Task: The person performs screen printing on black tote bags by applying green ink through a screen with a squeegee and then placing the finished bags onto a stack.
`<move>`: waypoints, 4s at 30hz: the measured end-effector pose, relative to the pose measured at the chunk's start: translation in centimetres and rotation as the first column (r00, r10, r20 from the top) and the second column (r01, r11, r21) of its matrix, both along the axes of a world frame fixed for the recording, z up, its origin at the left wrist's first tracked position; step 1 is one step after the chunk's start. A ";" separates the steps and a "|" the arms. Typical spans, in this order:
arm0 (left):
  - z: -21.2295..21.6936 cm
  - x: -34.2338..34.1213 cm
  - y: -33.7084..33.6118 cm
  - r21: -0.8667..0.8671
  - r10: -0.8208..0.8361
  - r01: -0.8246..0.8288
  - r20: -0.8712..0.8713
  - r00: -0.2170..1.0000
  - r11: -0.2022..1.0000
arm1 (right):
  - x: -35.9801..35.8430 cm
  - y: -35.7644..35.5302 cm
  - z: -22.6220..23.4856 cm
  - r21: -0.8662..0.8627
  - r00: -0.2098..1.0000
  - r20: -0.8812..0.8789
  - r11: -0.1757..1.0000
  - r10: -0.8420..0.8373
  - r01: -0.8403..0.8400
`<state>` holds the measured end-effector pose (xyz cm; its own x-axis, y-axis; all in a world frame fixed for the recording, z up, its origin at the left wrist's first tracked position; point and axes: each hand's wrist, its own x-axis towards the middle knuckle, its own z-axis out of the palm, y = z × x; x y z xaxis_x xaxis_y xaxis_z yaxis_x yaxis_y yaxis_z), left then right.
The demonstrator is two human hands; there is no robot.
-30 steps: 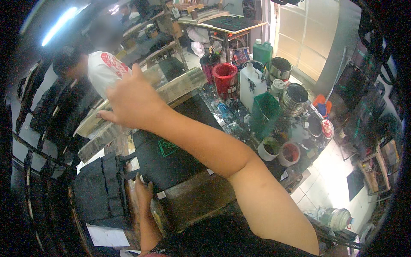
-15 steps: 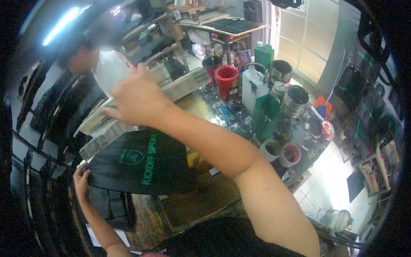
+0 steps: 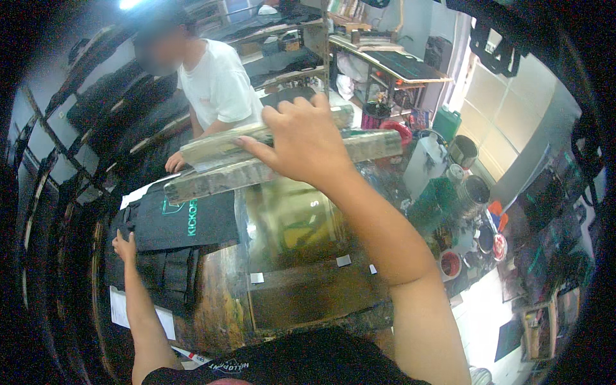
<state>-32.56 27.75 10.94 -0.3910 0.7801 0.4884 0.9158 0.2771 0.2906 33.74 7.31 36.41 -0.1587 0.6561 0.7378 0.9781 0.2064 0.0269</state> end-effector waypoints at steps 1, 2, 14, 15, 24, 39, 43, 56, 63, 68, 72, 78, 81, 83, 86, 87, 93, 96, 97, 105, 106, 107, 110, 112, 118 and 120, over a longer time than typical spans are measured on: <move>-1.0 -0.2 -1.4 0.046 -0.013 0.013 -0.006 1.000 0.999 | -0.1 -0.2 -0.1 -0.001 1.000 -0.012 1.000 0.013 -0.013; -1.7 -0.7 -3.1 0.117 -0.104 0.106 -0.024 0.994 0.987 | -0.3 -0.4 -0.2 0.000 1.000 -0.016 1.000 0.017 -0.017; -3.2 4.6 -22.0 -0.326 -0.519 0.466 -0.095 0.850 0.823 | -1.4 -1.0 -0.6 0.017 0.996 0.064 0.998 -0.054 0.053; -3.3 4.8 -21.9 -0.283 -0.510 0.465 -0.108 0.854 0.839 | -1.3 -1.0 -0.6 0.013 0.996 0.070 0.999 -0.051 0.050; -2.1 4.1 -20.1 -0.241 -0.486 0.454 -0.095 0.869 0.858 | -1.6 -1.3 -0.9 -0.020 0.996 0.062 0.998 -0.056 0.058; 1.1 4.8 -19.2 -0.418 -0.438 0.418 0.052 0.898 0.807 | -1.2 -1.9 -1.8 -0.007 0.997 0.062 0.999 -0.046 0.046; 0.6 5.3 -19.7 -0.418 -0.469 0.393 -0.092 0.879 0.819 | -1.2 -2.1 -2.1 0.030 0.999 0.038 0.999 -0.021 0.020; 4.3 7.0 -17.3 -0.064 -0.271 0.272 0.022 0.962 0.960 | -1.1 -2.6 -2.0 -0.001 0.998 0.047 1.000 -0.029 0.029; -0.4 1.8 -14.9 -0.017 -0.251 0.328 0.606 0.755 0.944 | -0.5 -2.6 -2.1 0.001 1.000 0.019 1.000 0.016 -0.016; -2.5 -0.4 -13.9 -0.149 0.039 0.168 0.851 0.524 0.974 | -0.5 -2.0 -2.7 0.065 0.999 0.018 0.997 0.037 -0.038; -3.0 -2.4 -12.8 -0.040 -0.191 0.266 0.596 0.780 0.963 | 0.0 -1.9 -2.6 0.042 0.999 -0.014 0.999 0.031 -0.030; 8.7 7.8 -15.5 -0.022 -0.497 0.507 -0.243 0.833 0.862 | 0.4 -1.5 -2.3 0.084 0.998 -0.024 0.995 0.057 -0.055; 12.2 15.2 -16.8 -0.243 -0.637 0.596 -0.421 0.646 0.765 | 0.7 -1.2 -2.2 0.115 0.998 -0.019 0.992 0.064 -0.061; 9.7 18.5 -16.9 -0.336 -0.741 0.672 -0.443 0.505 0.660 | 0.4 -1.1 -2.2 0.110 0.997 -0.021 0.992 0.068 -0.065; 4.1 26.4 -17.8 -0.352 -0.867 0.794 -0.247 0.433 0.496 | 0.7 -0.7 -2.2 0.117 0.998 -0.017 0.992 0.059 -0.056; 3.8 30.0 -18.8 -0.282 -0.903 0.858 -0.167 0.396 0.428 | 0.9 -0.5 -2.2 0.107 0.998 -0.019 0.993 0.058 -0.055; -4.0 47.7 -21.5 -0.360 -0.908 0.834 -0.137 0.396 0.418 | 0.8 0.3 -0.9 0.134 0.998 -0.005 0.989 0.057 -0.056; -3.1 52.6 -24.1 -0.343 -0.959 0.918 0.124 0.254 0.199 | 1.2 1.0 -1.5 0.116 0.999 0.008 0.992 0.050 -0.051; -4.3 52.7 -24.6 -0.183 -0.984 0.974 0.098 0.152 0.132 | 1.1 1.2 -1.5 0.141 0.998 0.018 0.988 0.053 -0.055; -4.3 43.9 -26.7 -0.481 -0.948 0.841 0.057 0.313 0.249 | 0.9 2.0 3.1 -0.321 0.997 0.080 0.946 -0.007 0.032; -4.6 44.3 -26.3 -0.466 -0.954 0.854 0.063 0.294 0.232 | 0.8 2.0 3.6 -0.353 0.997 0.074 0.935 -0.011 0.037; -4.9 44.8 -25.9 -0.451 -0.960 0.867 0.068 0.272 0.214 | 0.7 2.1 4.1 -0.387 0.997 0.069 0.921 -0.016 0.041; -5.4 47.5 -24.9 -0.417 -0.972 0.892 0.072 0.225 0.176 | 0.4 1.9 5.0 -0.413 1.000 0.016 0.911 0.017 -0.009; -6.1 49.8 -24.4 -0.374 -0.983 0.917 0.060 0.173 0.139 | 0.7 2.5 4.5 -0.380 0.999 0.011 0.924 0.039 -0.032; -6.7 53.3 -26.0 -0.315 -0.976 0.933 0.074 0.207 0.174 | 1.0 3.7 1.9 -0.151 0.997 0.006 0.986 0.078 -0.077; -6.9 53.6 -26.5 -0.293 -0.976 0.942 0.086 0.198 0.165 | 0.8 2.8 2.6 -0.245 1.000 0.022 0.969 0.020 -0.014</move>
